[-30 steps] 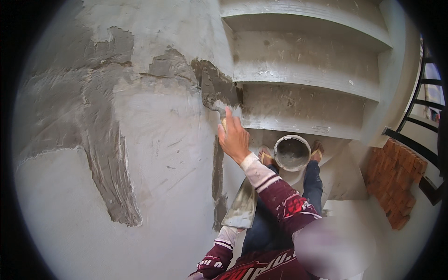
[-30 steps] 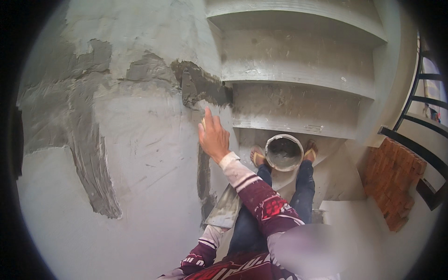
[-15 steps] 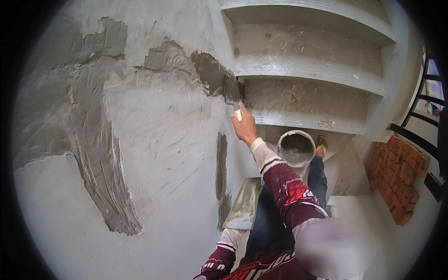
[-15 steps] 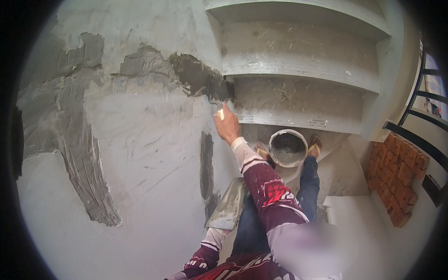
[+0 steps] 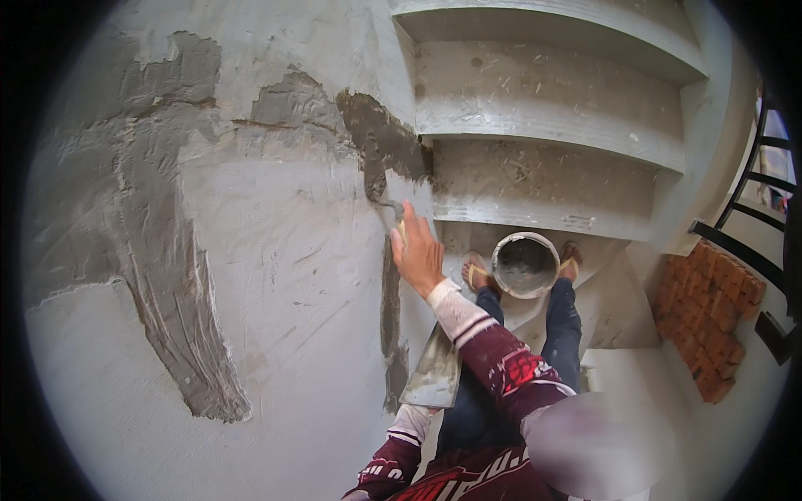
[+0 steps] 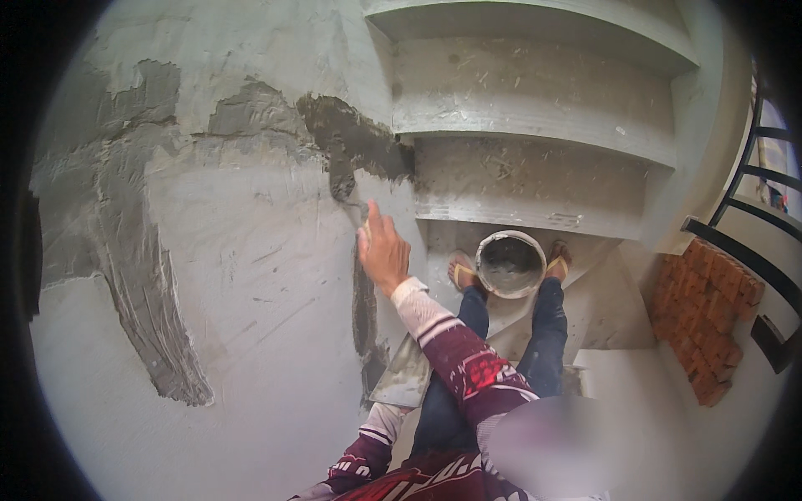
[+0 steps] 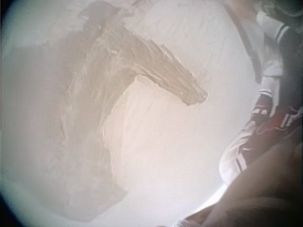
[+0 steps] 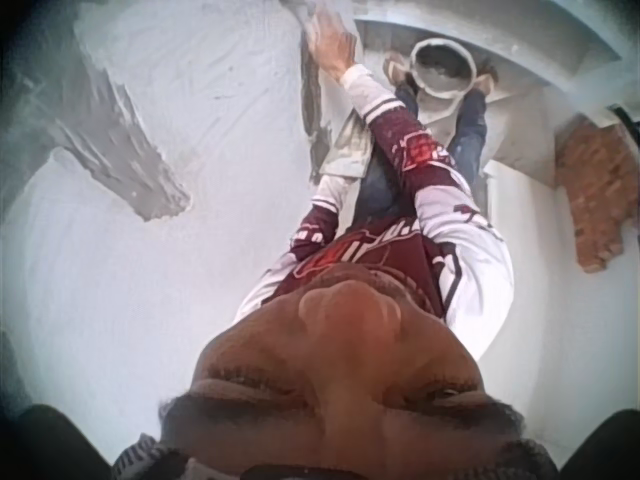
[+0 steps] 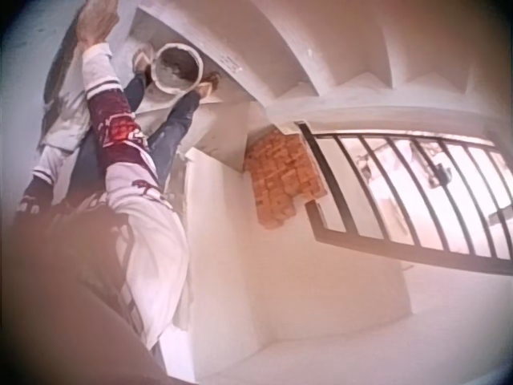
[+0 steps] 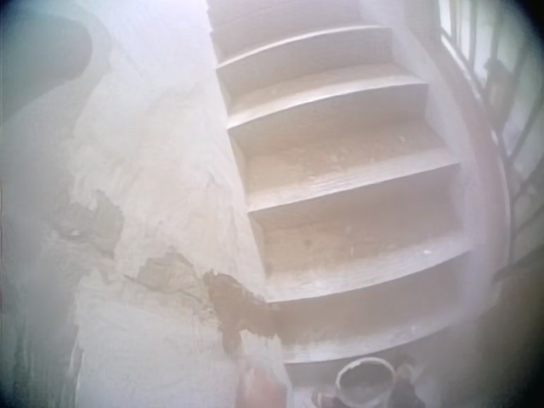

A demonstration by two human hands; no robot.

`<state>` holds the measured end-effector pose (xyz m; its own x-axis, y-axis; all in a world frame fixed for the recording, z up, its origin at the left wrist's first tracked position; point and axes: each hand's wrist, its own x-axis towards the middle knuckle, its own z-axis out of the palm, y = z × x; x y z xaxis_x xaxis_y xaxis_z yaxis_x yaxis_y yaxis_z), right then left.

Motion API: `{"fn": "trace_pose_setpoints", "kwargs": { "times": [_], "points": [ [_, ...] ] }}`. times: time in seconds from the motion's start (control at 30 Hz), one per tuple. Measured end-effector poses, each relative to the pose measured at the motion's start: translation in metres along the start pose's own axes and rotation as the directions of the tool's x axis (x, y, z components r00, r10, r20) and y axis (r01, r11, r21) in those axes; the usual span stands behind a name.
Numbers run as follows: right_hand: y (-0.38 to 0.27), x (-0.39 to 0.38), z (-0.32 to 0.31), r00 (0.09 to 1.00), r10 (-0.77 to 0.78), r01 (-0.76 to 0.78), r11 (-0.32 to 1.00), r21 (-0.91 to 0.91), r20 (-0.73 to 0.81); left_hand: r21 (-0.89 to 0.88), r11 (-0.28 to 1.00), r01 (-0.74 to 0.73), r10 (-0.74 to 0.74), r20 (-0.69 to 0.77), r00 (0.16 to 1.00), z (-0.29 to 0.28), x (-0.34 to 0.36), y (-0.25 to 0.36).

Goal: The person applies plaster to a curved wall adjacent to a spiral staircase using a trowel and a bucket. They repeatedly scoop plaster from the bucket and spread it onto the wall surface, smoothing the material to cover the underlying texture.

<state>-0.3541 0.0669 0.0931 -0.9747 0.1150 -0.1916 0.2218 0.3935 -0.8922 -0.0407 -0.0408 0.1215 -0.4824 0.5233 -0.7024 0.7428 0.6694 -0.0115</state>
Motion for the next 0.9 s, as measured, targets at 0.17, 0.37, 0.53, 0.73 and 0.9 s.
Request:
{"fn": "trace_pose_setpoints", "kwargs": {
  "times": [0.17, 0.37, 0.53, 0.73, 0.9],
  "points": [
    [0.062, 0.025, 0.026, 0.972, 0.219, -0.209, 0.971, -0.115, 0.080, -0.944, -0.329, 0.032, -0.415, 0.175, 0.893, 0.075, -0.010, 0.035],
    [0.077, 0.035, 0.020, 0.977, 0.212, -0.212, 0.977, -0.030, 0.006, -0.112, -0.992, -0.054, -0.102, 0.491, 0.865, 0.110, -0.022, 0.031],
    [0.037, 0.047, 0.010, 0.971, 0.217, -0.216, 0.976, -0.023, 0.095, 0.330, -0.935, -0.131, 0.099, 0.597, 0.797, 0.077, -0.026, 0.026],
    [0.088, 0.054, 0.023, 0.915, 0.369, -0.348, 0.927, -0.142, 0.163, 0.369, -0.921, -0.129, 0.100, 0.543, 0.834, 0.070, -0.016, 0.013],
    [0.075, 0.054, 0.016, 0.940, 0.305, -0.330, 0.924, 0.193, 0.150, 0.449, -0.880, -0.153, 0.159, 0.582, 0.798, 0.055, -0.016, 0.012]
  ]
}}
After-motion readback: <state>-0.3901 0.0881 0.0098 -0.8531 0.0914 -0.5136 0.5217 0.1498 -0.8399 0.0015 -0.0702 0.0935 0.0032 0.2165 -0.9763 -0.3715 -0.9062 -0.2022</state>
